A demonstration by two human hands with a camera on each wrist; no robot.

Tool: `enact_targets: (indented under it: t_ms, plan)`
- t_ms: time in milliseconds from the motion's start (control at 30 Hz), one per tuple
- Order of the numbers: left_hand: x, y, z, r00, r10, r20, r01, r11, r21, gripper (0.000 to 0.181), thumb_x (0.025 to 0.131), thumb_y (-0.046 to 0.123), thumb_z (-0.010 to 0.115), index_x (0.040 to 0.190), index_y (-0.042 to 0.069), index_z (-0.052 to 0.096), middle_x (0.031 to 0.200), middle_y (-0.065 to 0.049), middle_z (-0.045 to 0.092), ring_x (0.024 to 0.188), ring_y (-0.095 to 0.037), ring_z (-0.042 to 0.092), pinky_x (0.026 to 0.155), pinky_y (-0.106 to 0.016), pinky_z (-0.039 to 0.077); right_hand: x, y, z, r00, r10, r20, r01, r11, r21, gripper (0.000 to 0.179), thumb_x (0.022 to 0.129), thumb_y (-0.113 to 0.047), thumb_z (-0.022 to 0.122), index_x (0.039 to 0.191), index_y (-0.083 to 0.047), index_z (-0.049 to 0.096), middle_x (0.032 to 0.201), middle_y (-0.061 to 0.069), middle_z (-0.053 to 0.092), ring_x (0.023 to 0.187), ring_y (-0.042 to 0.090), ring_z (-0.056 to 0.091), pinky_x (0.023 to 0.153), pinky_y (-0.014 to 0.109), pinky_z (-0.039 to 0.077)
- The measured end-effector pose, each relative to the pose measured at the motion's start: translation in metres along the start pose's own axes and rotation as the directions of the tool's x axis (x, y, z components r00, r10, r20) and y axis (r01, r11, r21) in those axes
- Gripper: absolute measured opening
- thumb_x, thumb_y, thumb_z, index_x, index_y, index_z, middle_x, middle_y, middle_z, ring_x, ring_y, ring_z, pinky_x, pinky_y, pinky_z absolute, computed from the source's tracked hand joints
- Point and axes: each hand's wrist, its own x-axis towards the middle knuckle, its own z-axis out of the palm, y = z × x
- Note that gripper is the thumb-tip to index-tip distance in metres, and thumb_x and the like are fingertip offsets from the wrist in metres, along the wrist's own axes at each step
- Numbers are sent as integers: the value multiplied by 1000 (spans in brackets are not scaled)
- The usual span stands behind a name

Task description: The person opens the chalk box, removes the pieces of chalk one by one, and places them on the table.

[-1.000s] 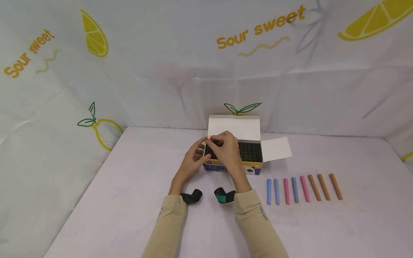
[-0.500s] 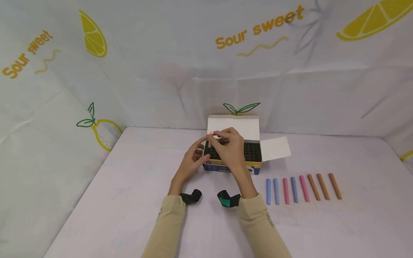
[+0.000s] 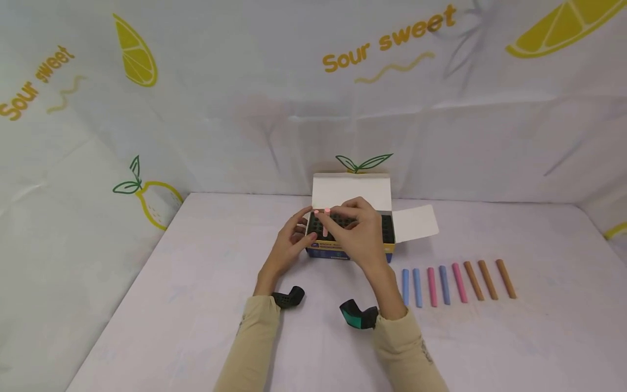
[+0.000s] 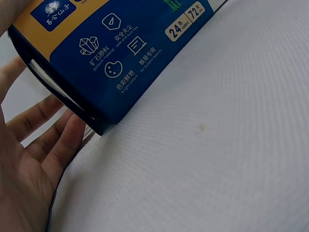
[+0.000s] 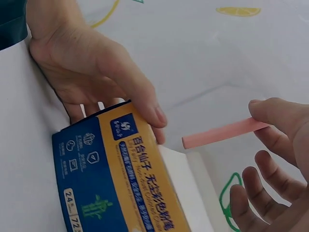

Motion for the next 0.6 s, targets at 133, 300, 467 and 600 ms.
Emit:
enact_targets:
  t_ms: [133, 300, 467, 600]
  plan:
    - [0, 0, 0, 1000, 10, -2, -10, 1000, -3, 73, 95, 61, 61, 157, 30, 40, 131, -17, 56, 102, -25, 60, 92, -39, 54, -3, -3, -10, 999, -24, -23, 24, 1000, -7, 21, 84, -10, 84, 97, 5, 80, 96, 14, 66, 75, 4, 60, 66, 14, 51]
    - [-1, 1, 0, 1000, 13, 1, -13, 1000, -3, 74, 94, 61, 61, 157, 29, 40, 130, -17, 56, 102, -24, 60, 92, -38, 54, -6, -7, -22, 998, -44, -40, 43, 999, -13, 19, 83, -7, 84, 96, 6, 80, 95, 15, 65, 77, 9, 60, 66, 11, 50]
    - [-1, 1, 0, 1000, 4, 1, -4, 1000, -9, 74, 94, 61, 62, 157, 31, 40, 130, -17, 56, 103, -24, 59, 92, -39, 53, -8, -12, -31, 997, -53, -48, 51, 998, -40, 19, 83, -8, 85, 96, 5, 81, 96, 14, 66, 77, 6, 59, 67, 9, 50]
    - [0, 1, 0, 1000, 7, -4, -7, 1000, -7, 71, 95, 56, 64, 157, 32, 40, 130, -16, 56, 102, -24, 60, 92, -39, 53, -8, -15, -39, 996, -67, -55, 64, 996, -59, 19, 82, -9, 85, 95, 5, 81, 96, 15, 67, 77, 6, 58, 66, 8, 49]
